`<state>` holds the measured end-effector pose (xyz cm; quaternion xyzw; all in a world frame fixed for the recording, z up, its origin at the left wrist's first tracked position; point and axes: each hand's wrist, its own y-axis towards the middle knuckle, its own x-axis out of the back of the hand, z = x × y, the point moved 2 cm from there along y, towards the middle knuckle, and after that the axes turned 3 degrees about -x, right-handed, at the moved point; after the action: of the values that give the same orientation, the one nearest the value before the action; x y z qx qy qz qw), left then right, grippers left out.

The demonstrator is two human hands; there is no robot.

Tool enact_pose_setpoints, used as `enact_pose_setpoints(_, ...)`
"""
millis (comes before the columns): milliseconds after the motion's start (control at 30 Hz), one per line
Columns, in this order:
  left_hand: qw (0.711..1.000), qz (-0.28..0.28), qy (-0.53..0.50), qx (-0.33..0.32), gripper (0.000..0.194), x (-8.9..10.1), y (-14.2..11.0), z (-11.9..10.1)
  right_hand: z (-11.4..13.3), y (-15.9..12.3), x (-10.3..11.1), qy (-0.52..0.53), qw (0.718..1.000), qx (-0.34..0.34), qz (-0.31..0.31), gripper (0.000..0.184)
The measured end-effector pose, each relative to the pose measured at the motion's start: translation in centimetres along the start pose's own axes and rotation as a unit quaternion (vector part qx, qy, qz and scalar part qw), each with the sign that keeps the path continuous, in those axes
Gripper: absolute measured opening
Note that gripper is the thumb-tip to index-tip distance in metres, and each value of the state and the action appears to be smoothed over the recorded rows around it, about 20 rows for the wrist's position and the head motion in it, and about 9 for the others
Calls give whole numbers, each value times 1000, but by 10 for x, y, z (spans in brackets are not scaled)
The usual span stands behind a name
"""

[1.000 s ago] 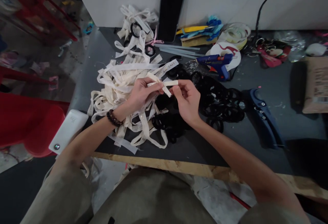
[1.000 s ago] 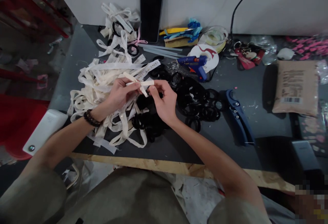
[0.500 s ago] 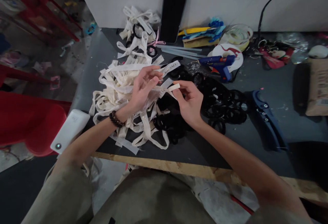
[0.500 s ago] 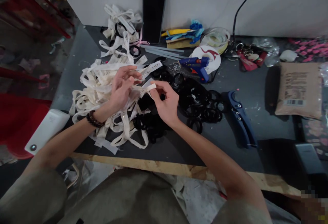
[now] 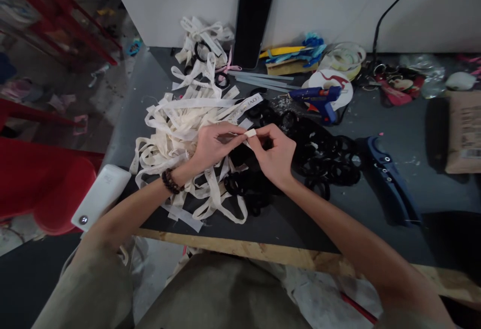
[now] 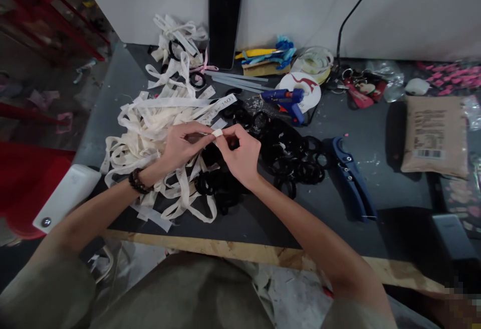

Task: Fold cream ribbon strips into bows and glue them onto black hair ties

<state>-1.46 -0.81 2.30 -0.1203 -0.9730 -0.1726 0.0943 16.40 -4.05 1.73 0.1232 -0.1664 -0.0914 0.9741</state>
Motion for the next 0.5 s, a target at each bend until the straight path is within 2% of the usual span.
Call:
enact_pose_setpoints(133, 999, -45, 19, -23, 32, 0, -1, 4, -1, 11, 5, -58, 996, 57, 26, 15)
enact_pose_setpoints(267, 990, -144, 2, -10, 44, 4, 1, 13, 11, 25, 23, -154, 980, 116, 47, 17)
enact_pose_setpoints(333, 984, -178, -13, -14, 50, 6, 2, 17, 27, 27, 32, -225, 957, 150, 109, 12)
enact_pose_setpoints(367, 983, -184, -16, -19, 51, 7, 2, 18, 36, 25, 34, -248, 935, 180, 178, 12)
enact_pose_setpoints(400, 983, -183, -16, -22, 52, 7, 2, 19, 46, 21, 35, -250, 898, 230, 279, 11)
enact_pose_setpoints(433, 984, -178, -13, -24, 53, 6, 2, 20, 55, 14, 35, -246, 848, 272, 381, 12)
enact_pose_setpoints(467, 985, -172, -9, -25, 52, 5, 2, 20, 63, 8, 34, -245, 802, 297, 457, 24)
enact_pose_setpoints(500, 986, -165, -6, -26, 52, 4, 1, 21, 68, 3, 34, -254, 770, 304, 500, 36)
